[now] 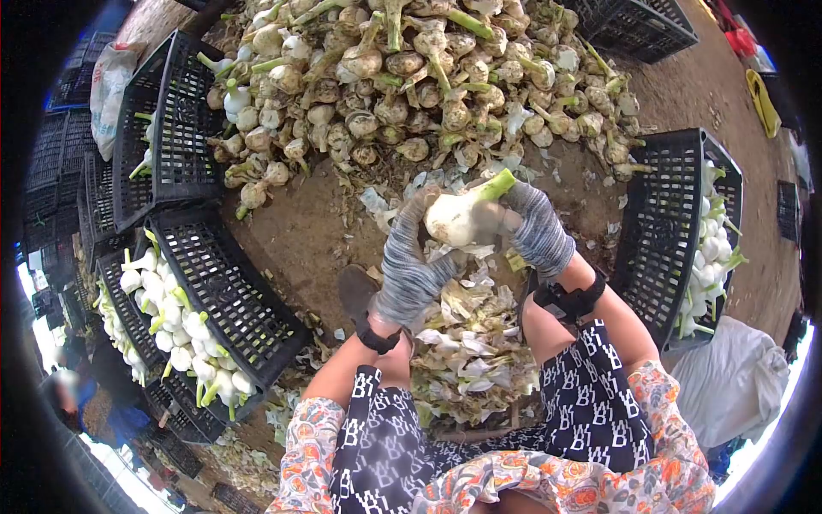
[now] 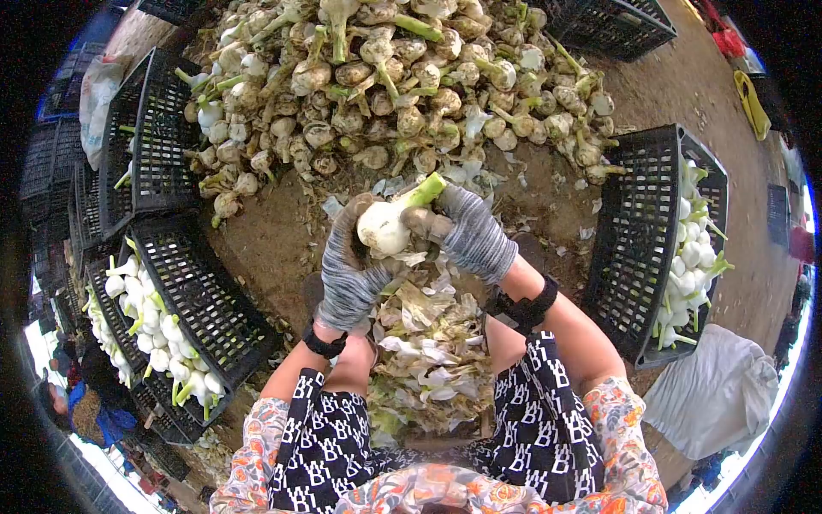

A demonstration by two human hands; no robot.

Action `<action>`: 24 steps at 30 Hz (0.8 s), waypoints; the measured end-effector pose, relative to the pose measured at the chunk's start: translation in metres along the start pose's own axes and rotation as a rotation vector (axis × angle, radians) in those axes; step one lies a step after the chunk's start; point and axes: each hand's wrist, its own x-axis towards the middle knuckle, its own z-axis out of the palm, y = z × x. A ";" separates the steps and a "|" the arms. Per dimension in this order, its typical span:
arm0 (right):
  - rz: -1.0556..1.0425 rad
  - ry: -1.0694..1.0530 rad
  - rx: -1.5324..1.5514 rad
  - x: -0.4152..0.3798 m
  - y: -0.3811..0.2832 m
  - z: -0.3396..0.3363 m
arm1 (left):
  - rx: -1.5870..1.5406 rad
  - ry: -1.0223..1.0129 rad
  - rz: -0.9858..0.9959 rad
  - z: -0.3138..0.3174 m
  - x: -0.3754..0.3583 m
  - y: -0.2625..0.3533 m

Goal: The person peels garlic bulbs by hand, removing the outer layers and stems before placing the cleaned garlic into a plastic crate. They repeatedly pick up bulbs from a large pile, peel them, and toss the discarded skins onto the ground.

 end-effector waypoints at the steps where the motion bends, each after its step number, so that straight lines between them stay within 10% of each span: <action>1: -0.006 -0.020 0.017 0.000 0.000 -0.001 | -0.072 0.002 -0.024 0.001 0.000 0.002; 9: -0.074 -0.191 0.011 0.001 0.015 -0.014 | -0.599 -0.069 -0.485 -0.020 0.006 -0.027; 12: -0.200 -0.105 -0.430 -0.003 0.022 -0.010 | -0.884 -0.195 -0.780 -0.032 0.018 0.003; 15: -0.257 -0.106 -0.474 -0.004 0.022 -0.006 | -0.667 -0.125 -0.766 -0.047 0.007 -0.068; 16: -0.286 -0.070 -0.380 -0.004 0.024 -0.004 | -0.154 -0.092 -0.509 -0.038 0.011 -0.062; 18: -0.167 -0.079 -0.198 -0.006 0.011 0.001 | -0.101 0.293 -0.412 -0.008 0.022 -0.003; 24: -0.396 -0.028 -0.497 -0.003 0.010 0.000 | 0.515 0.032 -0.085 -0.002 0.021 0.034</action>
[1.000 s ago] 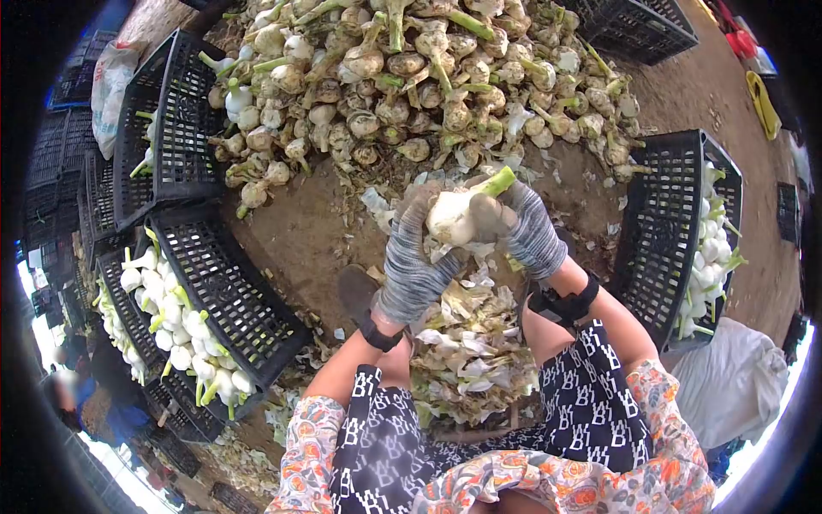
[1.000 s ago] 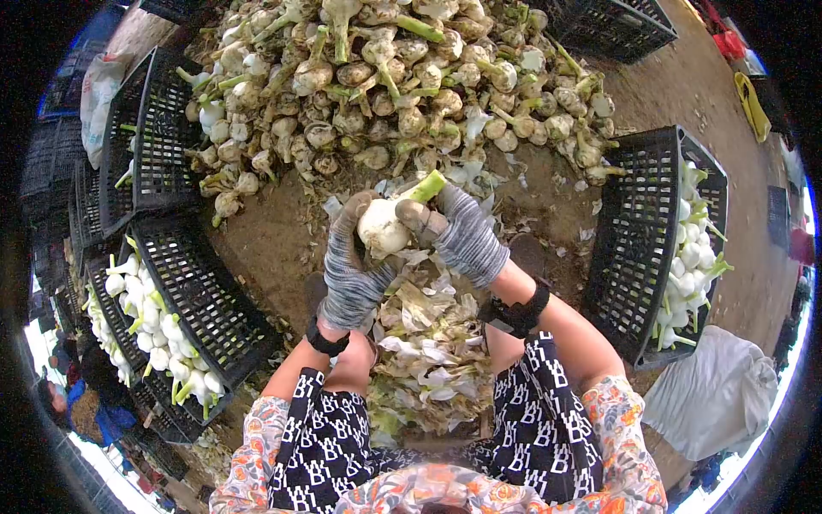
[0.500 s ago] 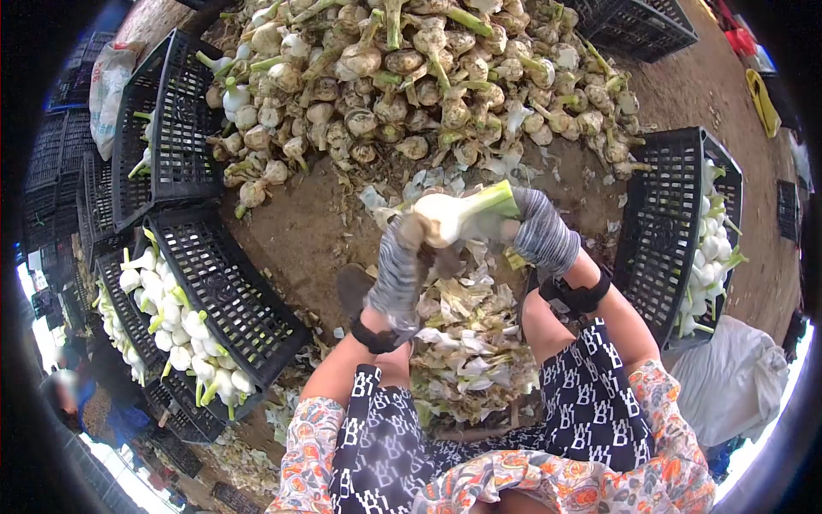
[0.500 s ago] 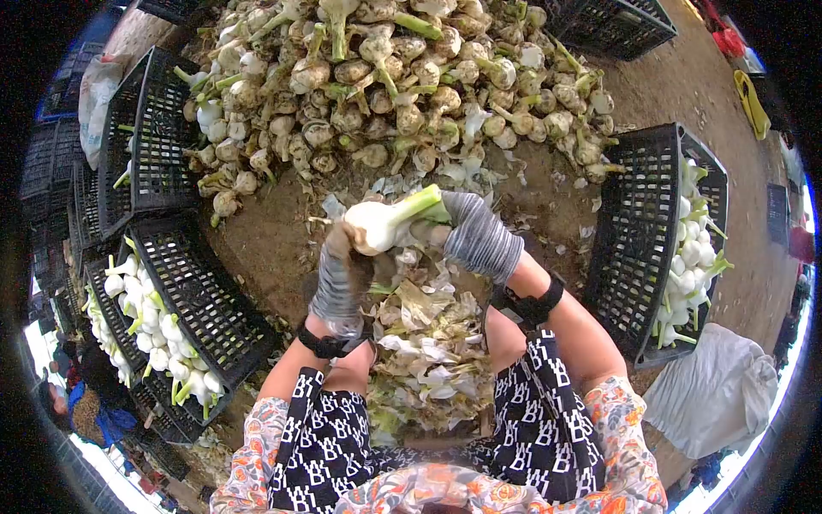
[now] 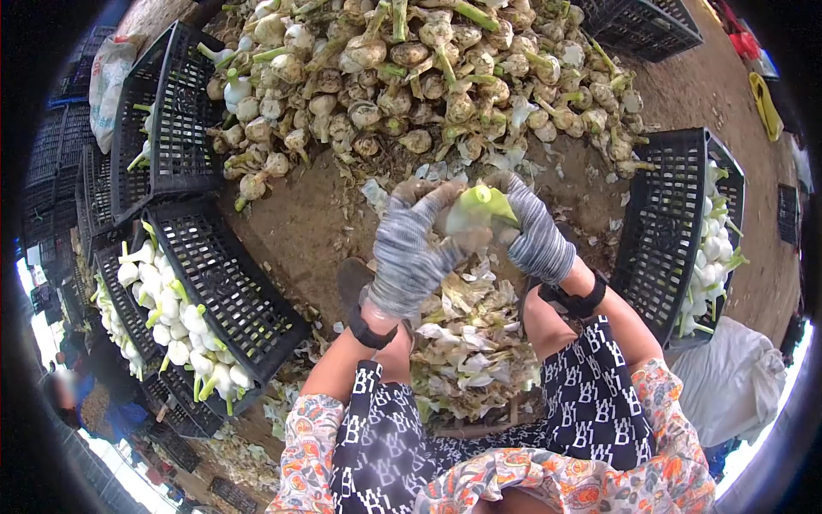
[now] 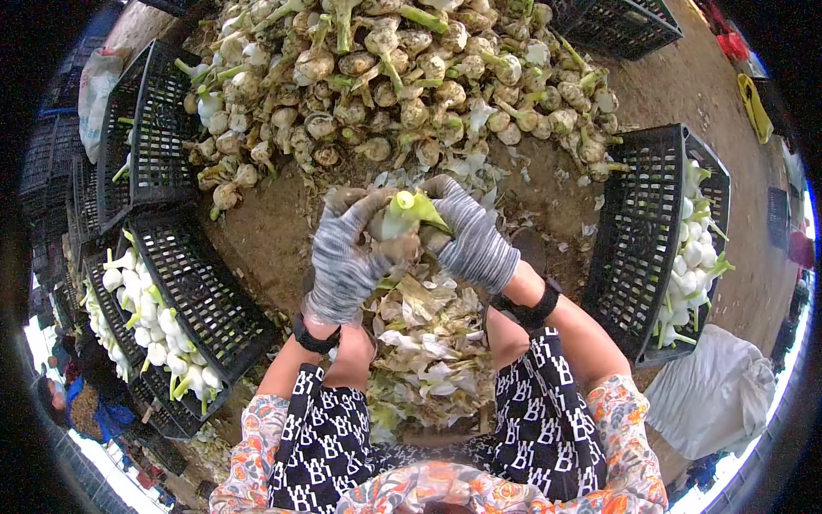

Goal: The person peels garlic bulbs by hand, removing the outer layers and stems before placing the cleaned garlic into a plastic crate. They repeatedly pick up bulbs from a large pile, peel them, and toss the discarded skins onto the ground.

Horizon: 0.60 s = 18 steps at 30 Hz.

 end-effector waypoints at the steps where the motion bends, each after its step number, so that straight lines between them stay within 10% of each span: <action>1: 0.058 0.021 0.057 -0.001 -0.003 0.001 | 0.138 -0.058 0.043 -0.001 0.001 0.004; 6: 0.489 -0.011 0.650 -0.011 0.003 0.000 | -0.370 -0.118 -0.203 -0.001 0.009 -0.025; 10: -0.200 0.067 0.172 -0.008 0.025 0.000 | -0.563 -0.211 -0.259 -0.019 0.016 -0.004; 14: 0.689 0.039 1.590 -0.001 0.015 -0.004 | -0.585 -0.287 -0.148 -0.028 0.018 0.001; 18: 0.604 0.004 1.363 -0.010 0.039 0.004 | -0.983 -0.321 -0.290 -0.023 0.011 -0.012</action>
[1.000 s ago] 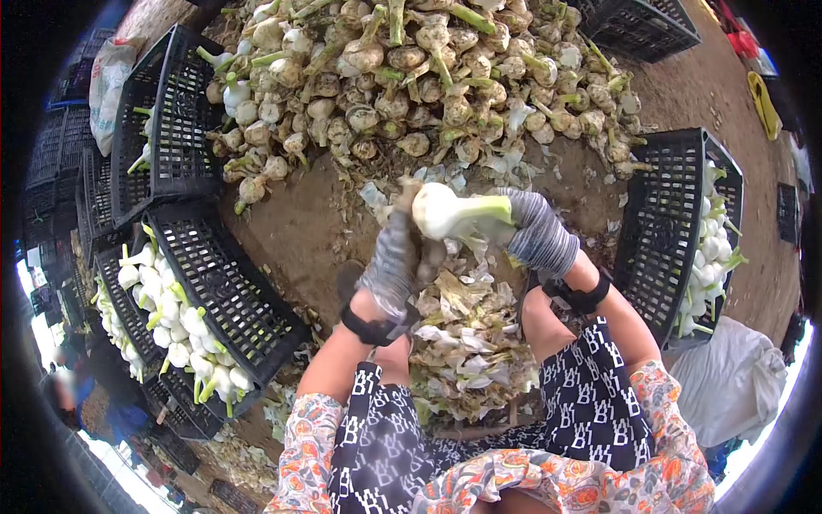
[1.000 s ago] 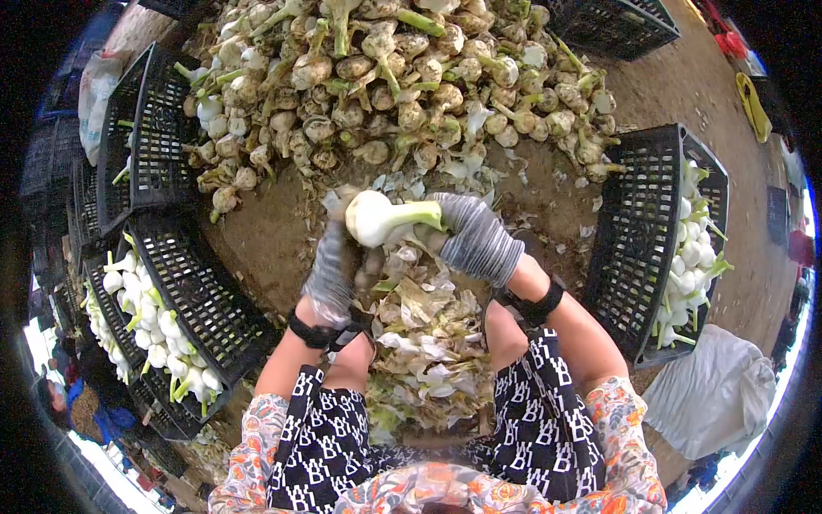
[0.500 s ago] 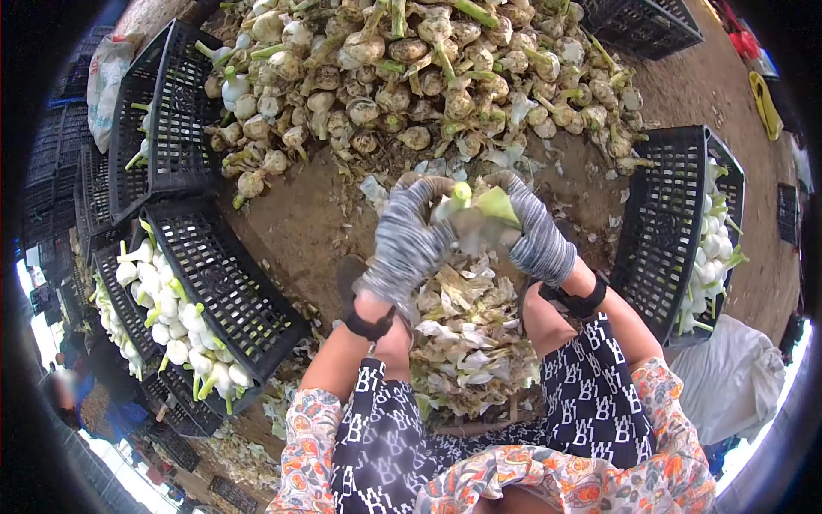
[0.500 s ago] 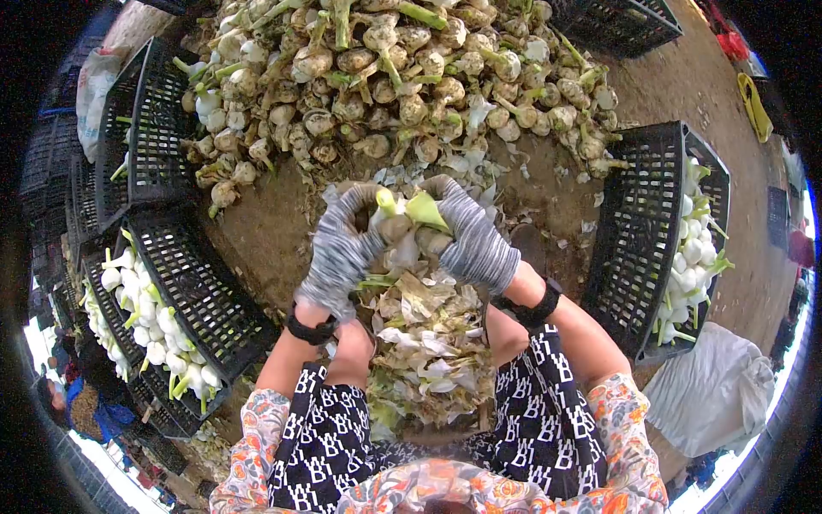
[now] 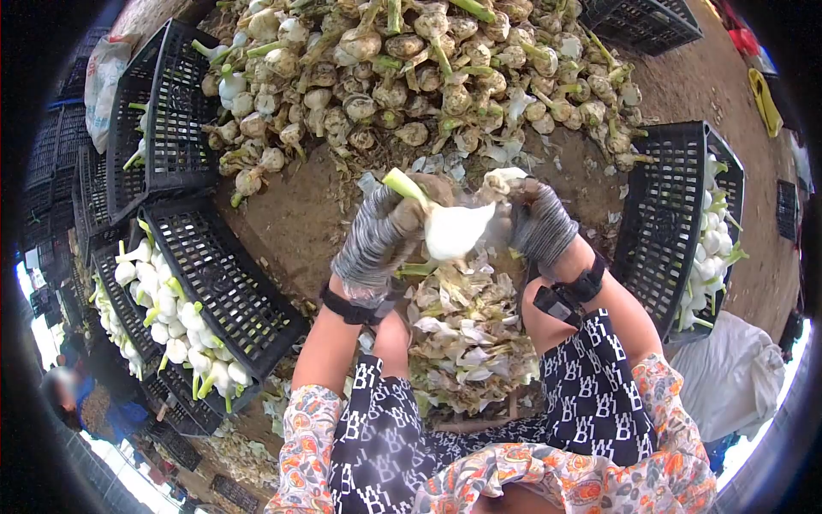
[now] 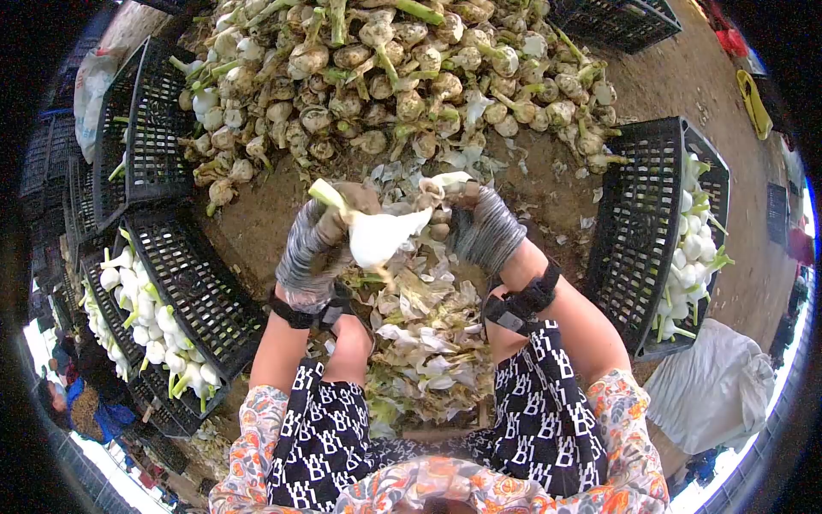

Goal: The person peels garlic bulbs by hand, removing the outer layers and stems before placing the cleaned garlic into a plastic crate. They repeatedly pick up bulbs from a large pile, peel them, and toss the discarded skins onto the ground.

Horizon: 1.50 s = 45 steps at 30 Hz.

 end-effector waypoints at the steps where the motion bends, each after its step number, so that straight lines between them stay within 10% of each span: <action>1: -0.082 0.050 -0.231 0.001 0.008 -0.011 | -0.147 -0.025 0.028 0.002 0.002 -0.005; 3: -0.281 -0.050 -0.735 -0.014 0.017 -0.020 | -0.381 0.100 -0.056 0.007 0.002 -0.009; 6: 0.288 -0.014 0.141 -0.050 -0.032 0.013 | -0.628 0.212 -0.144 -0.014 0.005 -0.034; 8: -0.080 0.102 0.045 -0.064 -0.038 -0.007 | -0.643 0.229 -0.150 -0.016 0.003 -0.038; 10: 0.050 -0.349 0.393 -0.053 -0.052 -0.022 | -0.663 0.225 -0.159 -0.015 0.006 -0.035; 11: 0.115 -0.230 0.377 -0.056 -0.054 -0.011 | -0.670 0.264 -0.158 -0.017 0.007 -0.037; 12: -0.049 -0.334 -0.516 -0.048 -0.056 -0.014 | -0.677 0.305 -0.156 -0.021 0.007 -0.040; 15: 0.040 -0.110 -1.683 -0.028 -0.024 -0.011 | -0.740 0.419 -0.182 -0.032 0.004 -0.046; 17: 0.446 0.055 -2.039 -0.015 -0.012 0.013 | -0.783 0.579 -0.206 -0.036 0.003 -0.033; 18: 0.215 0.060 -2.130 -0.016 0.001 0.000 | -0.805 0.703 -0.215 -0.036 0.003 -0.021; 23: 0.164 -0.131 -1.938 -0.016 0.011 0.000 | -0.867 0.625 0.272 -0.081 -0.015 0.074; 25: 0.176 -0.150 -1.945 -0.016 0.014 -0.002 | -1.009 0.088 0.547 -0.098 -0.033 0.130; 29: 0.124 -0.182 -2.018 -0.016 0.019 -0.019 | -0.614 0.067 0.761 -0.074 -0.042 0.169; 31: 0.124 -0.194 -2.050 -0.014 0.022 -0.024 | 1.109 0.678 0.663 -0.083 -0.013 0.149; 33: 0.101 -0.199 -2.017 -0.013 0.023 -0.019 | 1.155 0.713 0.271 -0.073 0.020 0.113; 35: 0.107 -0.203 -2.009 -0.010 0.022 -0.010 | 1.555 0.638 0.401 -0.097 0.058 0.060; 37: 0.145 -0.207 -2.016 -0.009 0.022 0.002 | 1.650 0.616 0.086 -0.097 0.090 0.035; 40: 0.158 -0.242 -1.949 -0.007 0.026 0.001 | 1.782 0.689 0.177 -0.111 0.111 0.010; 45: 0.009 -0.235 -1.671 -0.003 0.026 0.002 | 0.727 0.643 0.492 -0.082 0.078 0.014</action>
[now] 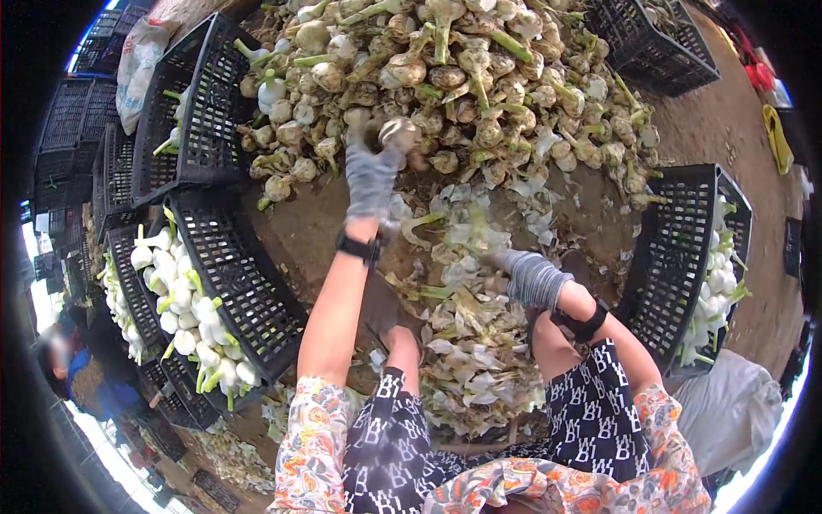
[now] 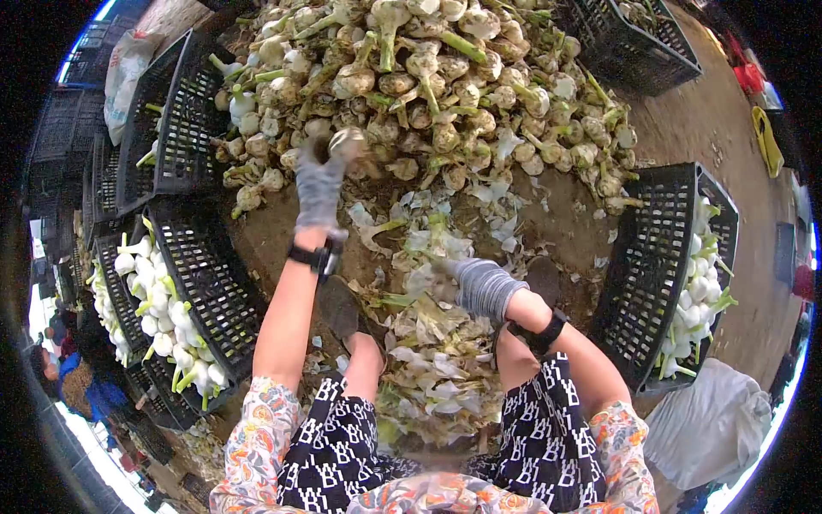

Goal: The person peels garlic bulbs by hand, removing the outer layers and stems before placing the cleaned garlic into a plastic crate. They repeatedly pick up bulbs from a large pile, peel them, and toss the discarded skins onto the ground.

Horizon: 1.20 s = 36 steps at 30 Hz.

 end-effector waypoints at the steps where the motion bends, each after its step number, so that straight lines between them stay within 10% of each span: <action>1: 0.012 0.016 -0.064 0.003 -0.004 -0.004 | -0.350 -0.037 -0.196 0.000 -0.013 0.019; 4: -0.030 0.215 0.503 0.007 -0.020 -0.010 | -1.038 -0.244 -0.599 0.007 -0.052 0.045; 8: -0.007 0.450 0.966 0.007 -0.033 -0.027 | -1.163 -0.342 -0.742 0.030 -0.099 0.053; 13: -0.129 0.673 0.387 0.004 -0.014 -0.023 | -0.873 -0.340 -0.467 0.037 -0.123 0.042; 16: 0.132 0.653 0.566 0.002 -0.023 -0.025 | -0.756 -0.382 -0.377 0.035 -0.126 0.042; 27: 0.021 0.582 0.655 -0.007 -0.029 -0.043 | -0.606 -0.310 -0.297 0.040 -0.129 0.042; 36: -0.227 0.497 0.376 -0.007 -0.021 -0.030 | -0.640 -0.410 -1.035 0.023 -0.105 0.047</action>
